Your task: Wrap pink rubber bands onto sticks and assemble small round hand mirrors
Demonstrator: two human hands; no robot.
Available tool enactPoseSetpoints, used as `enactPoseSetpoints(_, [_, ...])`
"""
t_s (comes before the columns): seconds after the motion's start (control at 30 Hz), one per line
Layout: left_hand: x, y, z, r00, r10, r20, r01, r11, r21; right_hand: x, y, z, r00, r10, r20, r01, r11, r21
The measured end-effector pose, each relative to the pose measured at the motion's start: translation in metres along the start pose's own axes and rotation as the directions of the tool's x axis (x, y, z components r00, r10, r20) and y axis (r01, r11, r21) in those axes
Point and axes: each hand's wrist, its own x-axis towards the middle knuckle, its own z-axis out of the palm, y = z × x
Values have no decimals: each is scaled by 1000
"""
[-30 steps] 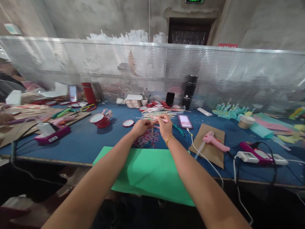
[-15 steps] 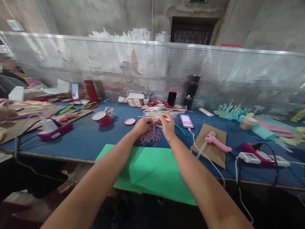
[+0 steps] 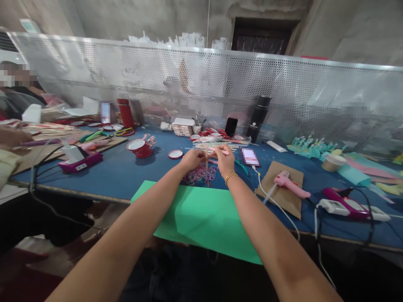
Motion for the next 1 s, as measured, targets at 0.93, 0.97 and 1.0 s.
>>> enactPoseSetpoints(0.93, [-5,13,-3,1000,-17,5,18,999,-49,1,0,0,1000,1,-11,-2,999,-42])
enactPoseSetpoints(0.97, [-5,14,-4,1000,-24,7,24,998,-57,1,-1,-1,1000,5,-25,-6,999,-41])
enactPoseSetpoints(1.0, [-5,15,-4,1000,-30,7,31,998,-62,1,-2,-1,999,10,-39,-11,999,-38])
